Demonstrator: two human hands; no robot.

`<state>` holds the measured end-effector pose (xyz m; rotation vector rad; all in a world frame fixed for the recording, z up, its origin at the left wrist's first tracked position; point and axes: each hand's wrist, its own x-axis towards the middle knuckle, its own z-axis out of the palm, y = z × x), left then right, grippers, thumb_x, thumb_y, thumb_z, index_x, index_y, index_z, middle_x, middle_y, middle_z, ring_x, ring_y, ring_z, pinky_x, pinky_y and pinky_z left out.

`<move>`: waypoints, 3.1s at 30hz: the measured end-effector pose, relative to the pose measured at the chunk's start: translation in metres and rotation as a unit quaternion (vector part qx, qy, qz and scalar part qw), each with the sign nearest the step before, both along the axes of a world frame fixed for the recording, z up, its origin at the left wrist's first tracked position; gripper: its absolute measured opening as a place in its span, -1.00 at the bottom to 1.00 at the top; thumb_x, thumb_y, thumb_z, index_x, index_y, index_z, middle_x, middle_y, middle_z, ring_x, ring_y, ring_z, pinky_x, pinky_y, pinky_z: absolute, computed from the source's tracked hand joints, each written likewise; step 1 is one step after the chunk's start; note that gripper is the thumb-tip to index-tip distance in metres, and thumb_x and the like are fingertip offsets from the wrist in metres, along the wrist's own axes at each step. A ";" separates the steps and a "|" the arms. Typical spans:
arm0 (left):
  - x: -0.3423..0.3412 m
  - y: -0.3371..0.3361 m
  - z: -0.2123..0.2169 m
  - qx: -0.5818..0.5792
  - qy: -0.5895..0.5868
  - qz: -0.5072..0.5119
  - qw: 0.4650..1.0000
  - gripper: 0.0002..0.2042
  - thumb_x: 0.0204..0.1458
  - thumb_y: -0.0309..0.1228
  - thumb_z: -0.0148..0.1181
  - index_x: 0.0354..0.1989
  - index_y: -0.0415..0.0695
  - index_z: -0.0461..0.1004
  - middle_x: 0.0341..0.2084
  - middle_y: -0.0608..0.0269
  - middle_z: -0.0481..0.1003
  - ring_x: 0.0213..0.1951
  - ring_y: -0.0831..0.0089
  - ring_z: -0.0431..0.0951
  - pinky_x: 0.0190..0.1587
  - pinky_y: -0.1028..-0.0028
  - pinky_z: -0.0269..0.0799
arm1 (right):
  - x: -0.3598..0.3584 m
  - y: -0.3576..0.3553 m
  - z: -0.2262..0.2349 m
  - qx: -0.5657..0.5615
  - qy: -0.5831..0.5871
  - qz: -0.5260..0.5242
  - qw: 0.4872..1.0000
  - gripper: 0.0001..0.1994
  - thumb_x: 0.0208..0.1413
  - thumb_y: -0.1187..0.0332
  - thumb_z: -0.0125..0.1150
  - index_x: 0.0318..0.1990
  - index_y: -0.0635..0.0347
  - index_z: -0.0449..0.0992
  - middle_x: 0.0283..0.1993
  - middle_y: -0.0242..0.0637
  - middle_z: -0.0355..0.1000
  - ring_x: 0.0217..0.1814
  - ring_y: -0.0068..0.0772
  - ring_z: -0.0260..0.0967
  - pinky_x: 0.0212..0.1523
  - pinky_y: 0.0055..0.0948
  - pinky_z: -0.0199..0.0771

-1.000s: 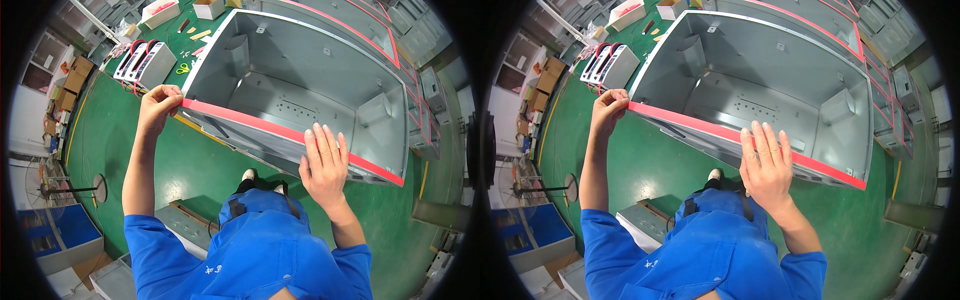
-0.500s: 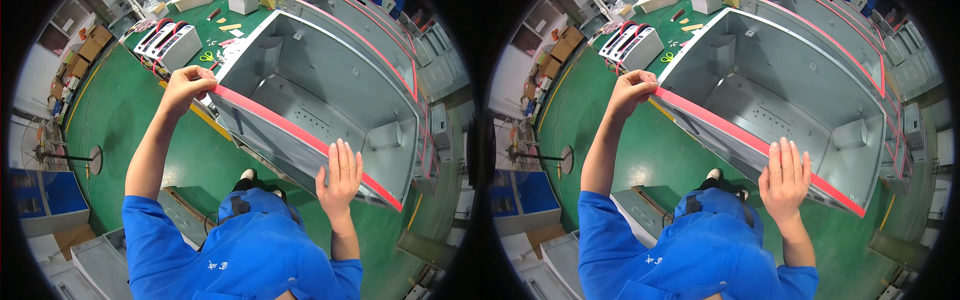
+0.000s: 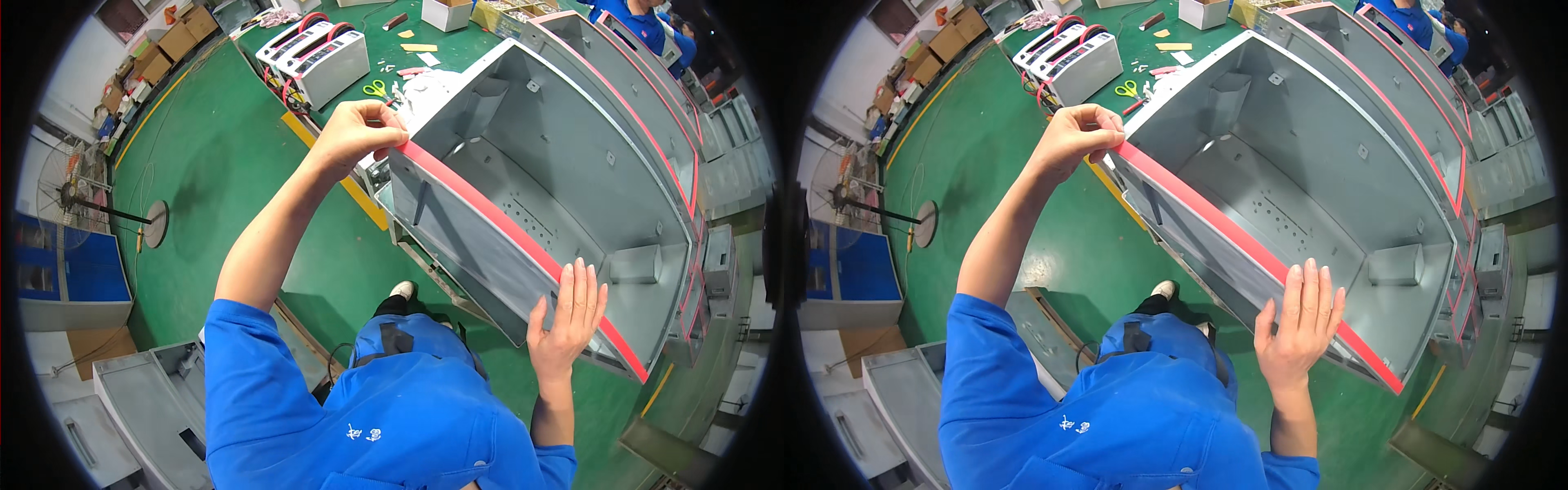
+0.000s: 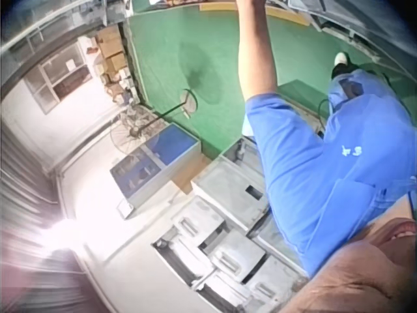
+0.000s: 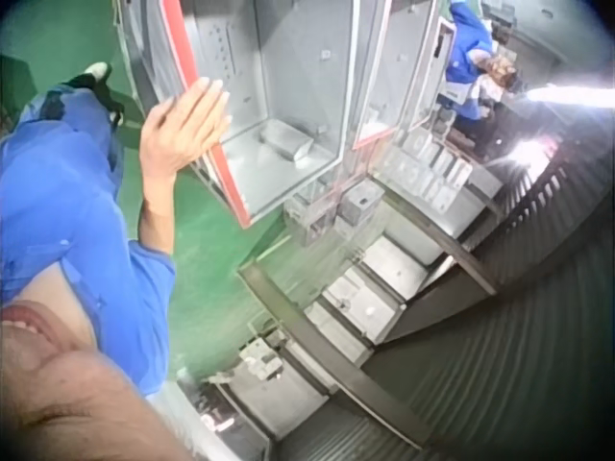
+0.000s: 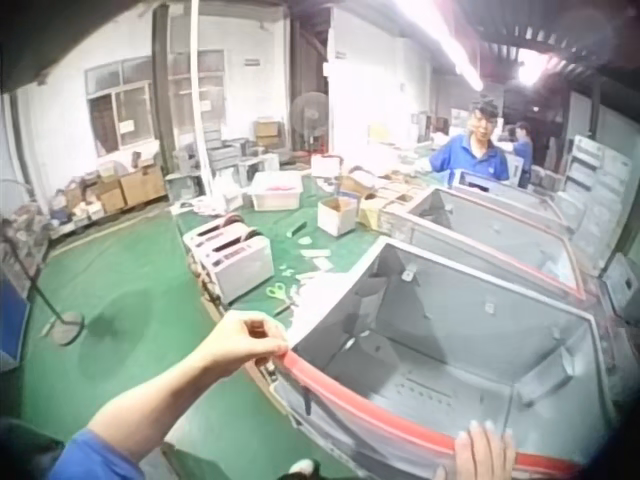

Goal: Apply red adhesive tape to the rims of metal box frames and wipe surfaces clean.

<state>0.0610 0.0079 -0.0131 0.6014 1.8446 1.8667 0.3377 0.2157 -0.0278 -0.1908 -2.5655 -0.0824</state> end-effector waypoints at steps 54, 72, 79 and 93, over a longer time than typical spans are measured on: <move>0.007 -0.008 -0.005 -0.035 0.027 0.087 0.995 -0.65 -0.18 -0.50 0.17 -0.16 -0.23 0.32 -0.43 0.29 0.35 -0.65 0.73 0.28 -0.70 0.69 0.15 | -0.055 -0.031 -0.001 0.041 -0.006 0.041 0.998 -0.60 -0.09 0.42 0.04 0.00 0.22 0.32 0.04 -0.08 0.27 0.06 -0.17 0.25 0.12 -0.08 0.06; -0.081 -0.020 -0.120 -0.027 -0.012 -0.129 0.991 -0.83 -0.01 -0.55 0.04 -0.22 -0.24 0.43 -0.47 0.37 0.40 -0.44 0.72 0.36 -0.41 0.72 0.27 | -0.186 -0.148 -0.008 0.007 -0.006 -0.065 0.998 -0.72 -0.03 0.36 0.06 -0.13 0.21 0.42 -0.04 -0.22 0.37 0.05 -0.33 0.29 0.13 -0.33 0.11; -0.087 -0.002 -0.064 0.165 0.353 -0.174 0.904 -0.78 -0.19 -0.63 0.10 -0.28 -0.29 0.42 -0.39 0.08 0.43 -0.37 0.26 0.44 -0.29 0.42 0.34 | -0.191 -0.182 -0.011 -0.054 0.066 -0.066 0.994 -0.66 -0.03 0.27 0.06 -0.09 0.24 0.34 -0.07 -0.15 0.35 0.01 -0.19 0.29 0.12 -0.24 0.13; -0.100 0.028 -0.044 0.228 0.586 -0.304 0.716 -0.71 0.04 -0.21 -0.12 -0.44 -0.21 0.39 -0.38 0.03 0.44 -0.25 0.10 0.44 -0.08 0.03 0.23 | -0.046 -0.069 -0.014 0.019 0.045 -0.269 0.962 -0.60 -0.10 0.45 -0.04 -0.01 0.31 0.28 0.07 -0.09 0.24 0.17 -0.16 0.14 0.19 -0.23 0.09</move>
